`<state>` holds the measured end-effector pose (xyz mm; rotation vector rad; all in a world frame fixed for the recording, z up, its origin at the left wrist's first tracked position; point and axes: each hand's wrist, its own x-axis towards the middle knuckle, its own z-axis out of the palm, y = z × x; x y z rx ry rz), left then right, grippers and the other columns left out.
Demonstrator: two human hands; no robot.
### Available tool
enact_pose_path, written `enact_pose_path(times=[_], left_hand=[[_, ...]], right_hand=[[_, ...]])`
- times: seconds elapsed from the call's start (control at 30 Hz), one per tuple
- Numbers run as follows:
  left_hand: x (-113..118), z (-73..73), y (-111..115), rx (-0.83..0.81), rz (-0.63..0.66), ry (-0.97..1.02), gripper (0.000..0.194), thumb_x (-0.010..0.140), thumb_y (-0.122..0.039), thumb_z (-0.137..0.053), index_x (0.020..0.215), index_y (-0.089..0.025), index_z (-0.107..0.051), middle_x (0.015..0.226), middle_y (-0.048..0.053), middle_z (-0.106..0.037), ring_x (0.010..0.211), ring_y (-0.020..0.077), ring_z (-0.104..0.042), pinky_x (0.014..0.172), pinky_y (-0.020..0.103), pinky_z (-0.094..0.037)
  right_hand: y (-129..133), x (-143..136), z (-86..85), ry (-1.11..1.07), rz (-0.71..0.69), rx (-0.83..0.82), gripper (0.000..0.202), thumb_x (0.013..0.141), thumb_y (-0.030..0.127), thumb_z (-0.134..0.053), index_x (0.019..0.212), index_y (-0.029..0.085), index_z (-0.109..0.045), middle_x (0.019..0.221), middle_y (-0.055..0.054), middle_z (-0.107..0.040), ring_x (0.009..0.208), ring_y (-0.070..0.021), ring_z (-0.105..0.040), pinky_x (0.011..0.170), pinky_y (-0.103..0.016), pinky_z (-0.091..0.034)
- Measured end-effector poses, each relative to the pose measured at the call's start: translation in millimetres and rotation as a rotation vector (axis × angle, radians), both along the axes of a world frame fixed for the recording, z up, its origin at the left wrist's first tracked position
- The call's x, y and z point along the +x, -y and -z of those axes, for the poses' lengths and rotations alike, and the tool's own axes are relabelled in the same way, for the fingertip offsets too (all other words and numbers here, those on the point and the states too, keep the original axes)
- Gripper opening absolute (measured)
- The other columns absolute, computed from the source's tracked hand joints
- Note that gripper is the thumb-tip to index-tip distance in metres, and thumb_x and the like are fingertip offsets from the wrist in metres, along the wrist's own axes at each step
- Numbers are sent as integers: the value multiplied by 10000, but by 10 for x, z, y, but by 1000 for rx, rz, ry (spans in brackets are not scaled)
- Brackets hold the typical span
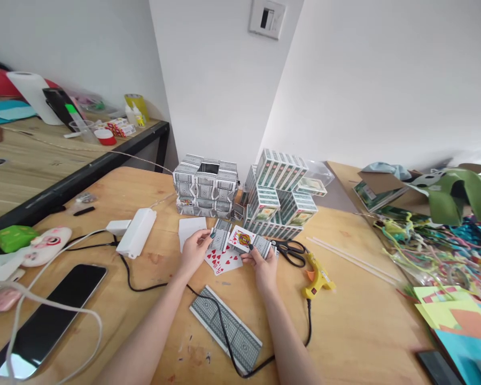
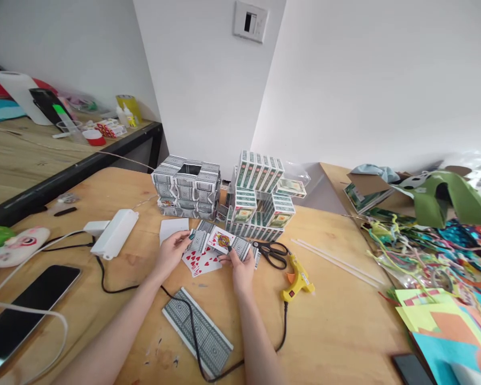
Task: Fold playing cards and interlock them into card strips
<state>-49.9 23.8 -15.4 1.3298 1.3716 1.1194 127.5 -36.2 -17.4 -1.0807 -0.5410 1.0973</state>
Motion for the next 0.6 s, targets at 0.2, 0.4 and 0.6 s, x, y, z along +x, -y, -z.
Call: enact_pose_path(times=[0.2,0.4,0.6], left_hand=[[-16,8,7,14,26,-11,326,706,-379,-537,917,-141,-603,885,79,-654,776,188,-608,654,284,-475],[-14,30,-11,25,29,-38,321,716,-389,-523,909,-142,-592,897,87,-652,773,188,-607,660,291,-472],[-7,27,-16,22,56,-54,310,738,-392,-495,909,-150,-588,891,80,-656,761,185,-604,659,290,-467]], right_hand=[[0,-4,7,-16,-12,2,347,636,289,-708,878,185,-483,666,18,-638,458,-156,-625,410,-250,-503],[18,-34,-25,-27,-22,-5,349,644,290,-699,893,193,-475,677,19,-632,481,-158,-630,429,-256,-508],[24,-53,-32,-9,-25,14,346,649,281,-695,896,202,-467,735,25,-628,492,-141,-629,456,-257,-514]])
